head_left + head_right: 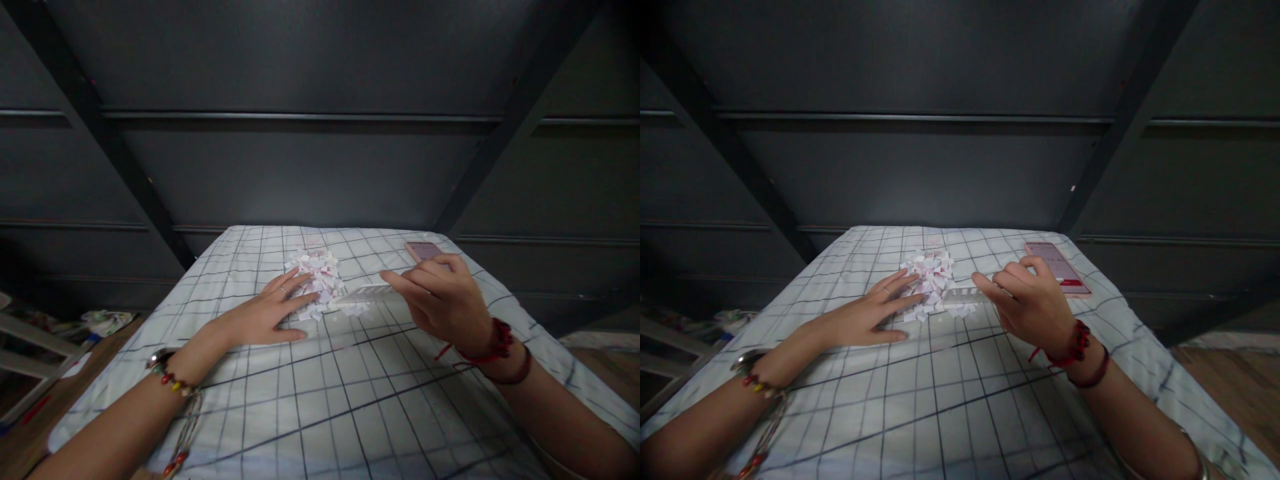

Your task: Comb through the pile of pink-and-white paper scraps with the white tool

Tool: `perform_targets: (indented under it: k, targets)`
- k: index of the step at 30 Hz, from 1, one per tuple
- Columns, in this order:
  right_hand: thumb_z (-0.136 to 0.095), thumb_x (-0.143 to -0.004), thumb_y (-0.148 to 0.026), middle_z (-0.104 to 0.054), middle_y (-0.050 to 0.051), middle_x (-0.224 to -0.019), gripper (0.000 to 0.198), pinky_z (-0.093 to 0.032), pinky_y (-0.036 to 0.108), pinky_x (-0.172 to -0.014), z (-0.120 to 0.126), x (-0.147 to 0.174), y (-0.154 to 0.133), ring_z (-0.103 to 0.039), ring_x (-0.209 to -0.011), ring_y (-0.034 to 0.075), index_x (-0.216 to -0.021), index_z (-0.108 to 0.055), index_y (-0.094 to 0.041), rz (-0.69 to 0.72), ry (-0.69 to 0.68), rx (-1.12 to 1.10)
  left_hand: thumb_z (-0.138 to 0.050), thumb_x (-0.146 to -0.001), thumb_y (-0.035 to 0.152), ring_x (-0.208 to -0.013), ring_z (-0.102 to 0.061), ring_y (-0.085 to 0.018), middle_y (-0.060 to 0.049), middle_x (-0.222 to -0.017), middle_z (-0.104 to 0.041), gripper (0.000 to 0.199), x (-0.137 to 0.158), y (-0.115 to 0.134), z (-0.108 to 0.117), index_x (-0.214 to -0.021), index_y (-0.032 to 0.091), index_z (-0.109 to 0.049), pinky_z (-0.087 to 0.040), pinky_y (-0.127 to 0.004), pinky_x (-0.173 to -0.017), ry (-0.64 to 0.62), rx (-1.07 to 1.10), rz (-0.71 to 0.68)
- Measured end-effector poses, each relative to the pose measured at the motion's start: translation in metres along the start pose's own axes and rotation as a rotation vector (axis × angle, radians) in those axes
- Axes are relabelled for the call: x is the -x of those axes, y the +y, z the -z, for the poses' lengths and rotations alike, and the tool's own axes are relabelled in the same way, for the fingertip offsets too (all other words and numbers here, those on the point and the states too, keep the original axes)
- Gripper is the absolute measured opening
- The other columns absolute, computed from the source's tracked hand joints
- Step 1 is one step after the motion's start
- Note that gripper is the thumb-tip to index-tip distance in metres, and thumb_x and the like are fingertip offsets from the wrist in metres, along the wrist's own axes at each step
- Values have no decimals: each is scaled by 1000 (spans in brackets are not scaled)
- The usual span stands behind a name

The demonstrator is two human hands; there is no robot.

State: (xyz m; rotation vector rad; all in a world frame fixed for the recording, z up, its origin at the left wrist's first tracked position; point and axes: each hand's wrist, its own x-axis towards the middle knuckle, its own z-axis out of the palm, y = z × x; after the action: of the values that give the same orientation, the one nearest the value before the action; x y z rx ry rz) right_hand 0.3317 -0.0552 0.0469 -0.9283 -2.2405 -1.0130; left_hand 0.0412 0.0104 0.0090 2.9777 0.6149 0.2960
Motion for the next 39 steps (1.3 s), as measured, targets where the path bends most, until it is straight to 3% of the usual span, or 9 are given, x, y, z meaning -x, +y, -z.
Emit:
perform_targets:
  k: [11,22,27,33,39]
  targets:
    - [-42,-77,-3,-54,-4,-60,32,-34,31,-61,4,1,-3,-41,-54,11,-104,-49,-18,86,48,-203,-49,-85,51,-131,-3,-34,-8,-146,-8,62,0,-1,-2,-136,25,-28,-15,-49,-105,1,-14,-8]
    - [-43,-79,-6,-58,-4,-63,33,-36,32,-63,5,2,-5,-45,-55,10,-108,-49,-21,94,46,-239,-50,-85,51,-131,-3,-35,-7,-147,-8,62,-1,2,2,-136,25,-28,-16,-50,-104,-30,-15,8]
    - [-46,-78,-5,-57,-4,-65,39,-36,32,-63,7,5,-3,-44,-56,10,-113,-46,-20,61,118,-282,-49,-85,52,-131,-2,-35,-7,-146,-7,63,-1,2,1,-137,24,-27,-16,-49,-104,-33,-24,4]
    - [-41,-81,-5,-58,-4,-66,33,-34,32,-66,2,3,-9,-45,-58,10,-110,-48,-18,71,53,-221,-53,-83,51,-131,0,-35,-8,-146,-7,66,-1,0,-1,-137,24,-27,-14,-50,-105,-25,-37,-1]
    - [-40,-79,-3,-60,-2,-73,35,-34,31,-68,-2,2,-16,-45,-66,11,-111,-48,-15,142,101,-266,-54,-80,55,-131,0,-34,-9,-146,-7,78,0,-1,-2,-140,22,-16,-14,-48,-105,-17,-7,4]
